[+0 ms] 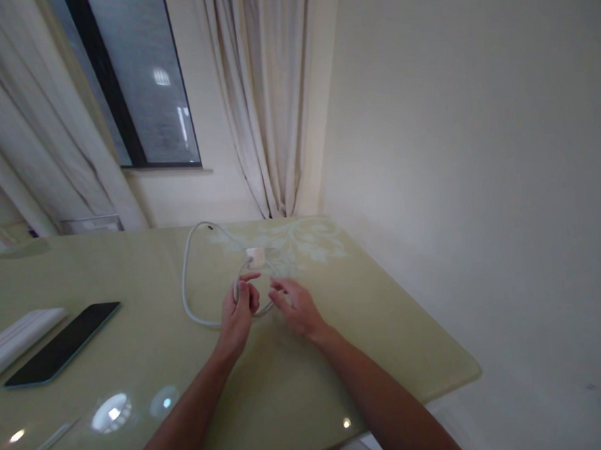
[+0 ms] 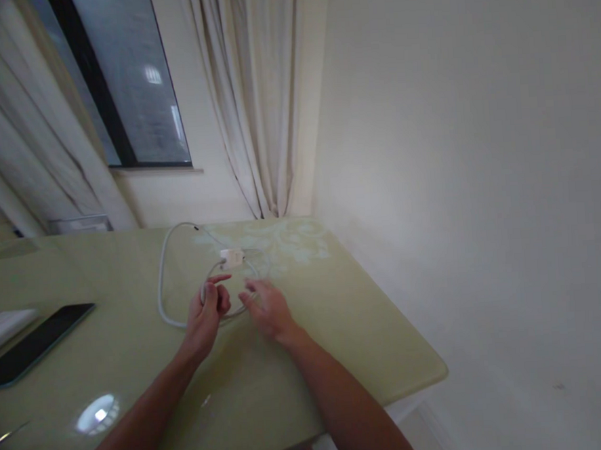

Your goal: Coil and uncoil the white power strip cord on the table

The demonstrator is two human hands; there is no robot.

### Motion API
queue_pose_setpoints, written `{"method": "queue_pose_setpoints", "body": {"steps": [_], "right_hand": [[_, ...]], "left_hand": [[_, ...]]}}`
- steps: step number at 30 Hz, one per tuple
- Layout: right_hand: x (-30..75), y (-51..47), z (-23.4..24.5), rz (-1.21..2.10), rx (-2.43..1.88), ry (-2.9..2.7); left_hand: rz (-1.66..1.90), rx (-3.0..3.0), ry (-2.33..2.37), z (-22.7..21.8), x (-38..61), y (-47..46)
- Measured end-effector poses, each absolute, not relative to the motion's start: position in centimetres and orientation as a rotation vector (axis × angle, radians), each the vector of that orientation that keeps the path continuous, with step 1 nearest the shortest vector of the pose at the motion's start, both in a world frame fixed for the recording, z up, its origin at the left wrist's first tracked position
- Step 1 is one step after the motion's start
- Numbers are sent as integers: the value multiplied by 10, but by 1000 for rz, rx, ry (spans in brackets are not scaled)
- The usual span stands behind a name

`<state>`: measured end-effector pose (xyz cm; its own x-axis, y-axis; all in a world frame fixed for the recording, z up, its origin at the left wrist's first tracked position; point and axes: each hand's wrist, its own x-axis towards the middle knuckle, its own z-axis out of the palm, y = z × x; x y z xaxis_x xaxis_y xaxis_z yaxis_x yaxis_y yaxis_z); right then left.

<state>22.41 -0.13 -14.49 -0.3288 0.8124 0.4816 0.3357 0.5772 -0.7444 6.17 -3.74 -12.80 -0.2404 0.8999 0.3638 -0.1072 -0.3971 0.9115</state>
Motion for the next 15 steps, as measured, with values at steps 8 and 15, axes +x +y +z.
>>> {"method": "queue_pose_setpoints", "body": {"steps": [8,15], "right_hand": [[210,-15,-143,703,-799,-2298],[210,-4,-153,429,-844,-2502]], "left_hand": [[1721,1287,1187,-128,48,-34],[1698,1293,1160,-134,51,-31]]}}
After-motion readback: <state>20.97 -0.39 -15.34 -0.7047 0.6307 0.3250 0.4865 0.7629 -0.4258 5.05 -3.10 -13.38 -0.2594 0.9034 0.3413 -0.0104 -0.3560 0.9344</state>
